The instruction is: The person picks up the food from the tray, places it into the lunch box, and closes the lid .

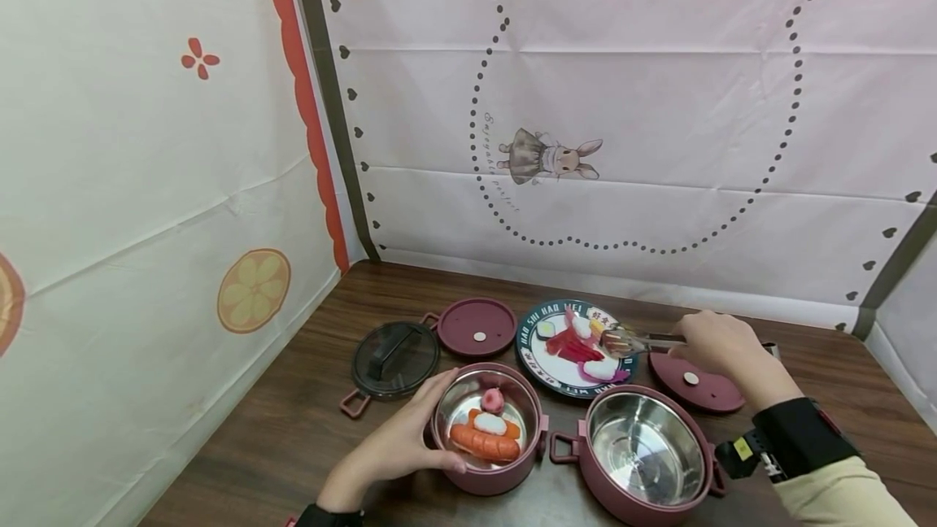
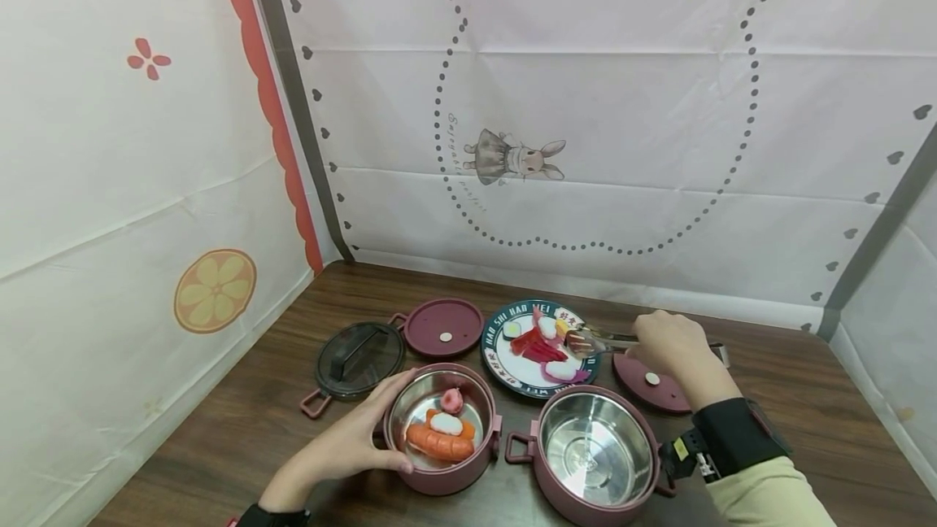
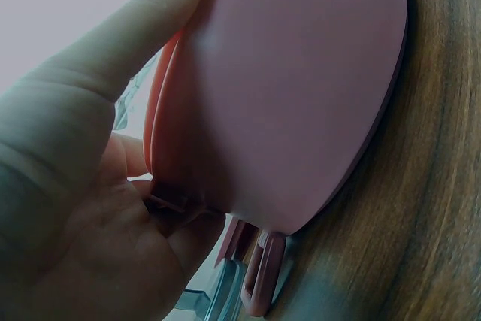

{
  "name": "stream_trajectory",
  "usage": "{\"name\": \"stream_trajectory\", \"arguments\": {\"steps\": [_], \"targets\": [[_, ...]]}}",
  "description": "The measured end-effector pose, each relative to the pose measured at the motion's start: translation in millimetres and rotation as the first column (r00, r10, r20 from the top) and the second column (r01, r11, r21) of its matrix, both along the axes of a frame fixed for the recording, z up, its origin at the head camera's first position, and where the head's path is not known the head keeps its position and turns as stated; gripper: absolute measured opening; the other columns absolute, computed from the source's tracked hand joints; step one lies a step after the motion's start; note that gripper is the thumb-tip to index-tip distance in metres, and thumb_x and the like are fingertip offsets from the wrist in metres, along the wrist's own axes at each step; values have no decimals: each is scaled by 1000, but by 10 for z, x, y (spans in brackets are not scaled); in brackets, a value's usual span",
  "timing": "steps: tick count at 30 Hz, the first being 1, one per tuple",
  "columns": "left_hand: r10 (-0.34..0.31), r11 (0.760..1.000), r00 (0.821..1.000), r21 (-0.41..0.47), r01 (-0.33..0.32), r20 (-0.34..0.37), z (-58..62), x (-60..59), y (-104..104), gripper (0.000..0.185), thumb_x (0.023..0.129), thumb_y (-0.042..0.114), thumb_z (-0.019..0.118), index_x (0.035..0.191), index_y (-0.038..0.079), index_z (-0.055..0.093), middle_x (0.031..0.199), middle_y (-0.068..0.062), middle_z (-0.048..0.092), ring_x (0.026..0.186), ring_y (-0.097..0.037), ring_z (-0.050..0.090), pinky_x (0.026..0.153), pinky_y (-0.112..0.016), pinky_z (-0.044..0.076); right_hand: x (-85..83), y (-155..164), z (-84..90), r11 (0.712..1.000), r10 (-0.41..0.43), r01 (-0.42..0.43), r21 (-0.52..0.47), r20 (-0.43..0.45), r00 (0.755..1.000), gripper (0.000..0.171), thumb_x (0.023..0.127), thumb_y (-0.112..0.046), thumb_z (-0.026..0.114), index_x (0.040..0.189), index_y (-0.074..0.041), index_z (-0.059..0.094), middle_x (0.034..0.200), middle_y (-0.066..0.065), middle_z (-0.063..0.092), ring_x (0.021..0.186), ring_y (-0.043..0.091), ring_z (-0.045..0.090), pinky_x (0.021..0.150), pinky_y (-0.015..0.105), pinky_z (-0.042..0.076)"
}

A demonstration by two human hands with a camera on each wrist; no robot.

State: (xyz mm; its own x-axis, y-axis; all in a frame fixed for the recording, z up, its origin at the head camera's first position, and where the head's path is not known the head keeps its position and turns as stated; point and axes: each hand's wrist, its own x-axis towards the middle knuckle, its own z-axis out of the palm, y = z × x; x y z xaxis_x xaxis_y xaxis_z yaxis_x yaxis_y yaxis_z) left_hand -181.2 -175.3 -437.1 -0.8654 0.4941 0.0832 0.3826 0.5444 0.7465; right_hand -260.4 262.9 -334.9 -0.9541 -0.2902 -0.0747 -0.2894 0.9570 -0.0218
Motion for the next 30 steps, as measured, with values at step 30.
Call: {"name": "stream_trajectory", "arguments": {"steps": [30], "targets": [[-1, 1000, 1000, 5, 1, -6, -22, -13, 0, 114, 75, 40, 87, 160, 8, 17, 163, -14, 23, 146, -36, 31, 109, -62, 38, 311, -405, 465, 979, 194, -205, -18, -253, 948, 30, 86, -29, 77, 112, -13, 75, 106, 8, 75, 97, 32, 70, 78, 49, 56]]}}
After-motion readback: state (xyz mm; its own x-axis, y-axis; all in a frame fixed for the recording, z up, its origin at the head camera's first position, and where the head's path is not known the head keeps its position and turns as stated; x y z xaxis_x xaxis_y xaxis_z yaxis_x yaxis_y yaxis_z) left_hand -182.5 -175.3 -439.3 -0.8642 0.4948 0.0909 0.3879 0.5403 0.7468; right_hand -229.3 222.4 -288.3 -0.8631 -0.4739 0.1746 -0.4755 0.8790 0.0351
